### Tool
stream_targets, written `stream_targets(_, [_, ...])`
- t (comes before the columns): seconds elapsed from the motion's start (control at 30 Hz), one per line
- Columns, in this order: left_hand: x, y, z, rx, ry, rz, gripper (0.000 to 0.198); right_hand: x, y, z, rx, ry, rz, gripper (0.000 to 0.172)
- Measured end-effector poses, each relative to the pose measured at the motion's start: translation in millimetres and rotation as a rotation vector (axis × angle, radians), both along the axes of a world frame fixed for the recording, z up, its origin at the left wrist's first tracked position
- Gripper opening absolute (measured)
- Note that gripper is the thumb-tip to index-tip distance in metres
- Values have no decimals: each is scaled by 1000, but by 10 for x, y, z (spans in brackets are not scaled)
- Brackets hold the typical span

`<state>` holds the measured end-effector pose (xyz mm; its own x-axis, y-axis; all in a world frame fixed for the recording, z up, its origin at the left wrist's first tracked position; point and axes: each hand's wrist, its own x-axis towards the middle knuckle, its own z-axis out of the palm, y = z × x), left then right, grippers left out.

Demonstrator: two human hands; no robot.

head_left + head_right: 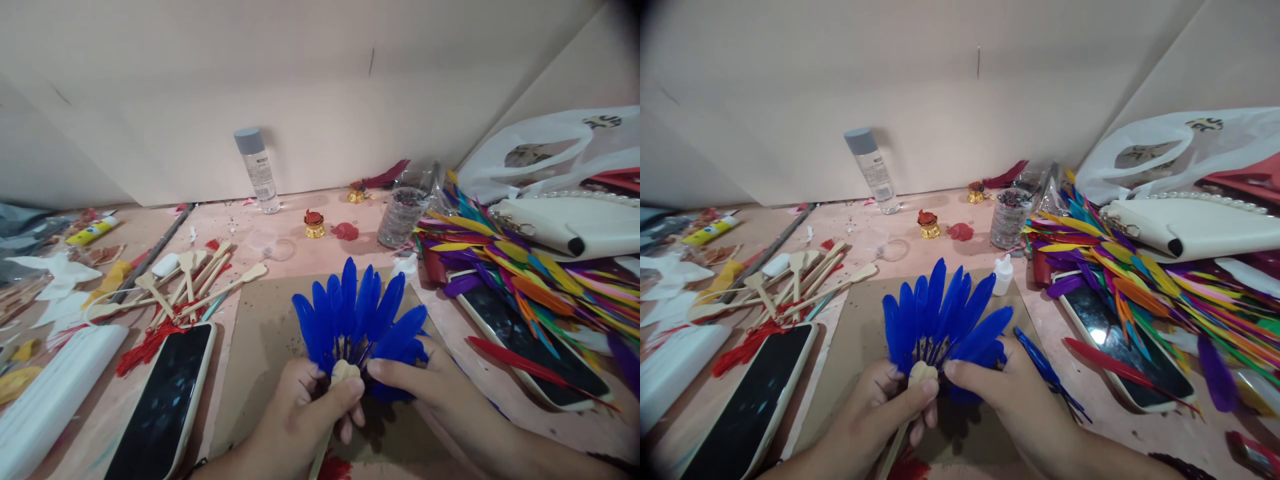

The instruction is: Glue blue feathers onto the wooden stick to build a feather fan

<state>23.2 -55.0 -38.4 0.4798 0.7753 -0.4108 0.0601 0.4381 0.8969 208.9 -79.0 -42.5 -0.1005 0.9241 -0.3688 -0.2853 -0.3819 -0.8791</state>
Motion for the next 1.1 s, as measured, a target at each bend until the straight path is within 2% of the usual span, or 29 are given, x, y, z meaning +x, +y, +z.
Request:
stream_targets(0.23, [20, 7, 24, -10, -39, 37, 53, 10, 5, -23, 37, -34, 23, 22])
stream_targets(0.37, [17, 2, 17, -13, -75, 66, 51, 25, 14, 1, 19, -20, 2, 25])
stream_targets(0.53, [7, -10, -7, -28, -91, 124, 46, 54, 62, 48, 51, 25, 50, 24])
stream_targets(0.67, [0, -3, -22, -27, -89, 109, 46, 98, 104, 70, 48, 34, 57, 29])
stream_targets(0.83, [2, -12, -20, -39, -75, 112, 48, 159, 168, 105, 35, 32, -29, 29])
stream_targets(1.0, [7, -6, -58, 22, -51, 146, 49, 233, 237, 182, 95, 41, -45, 27])
stream_targets(1.1, [-28, 16, -115, 47, -17, 188, 48, 345, 267, 220, 172, -40, -142, 26])
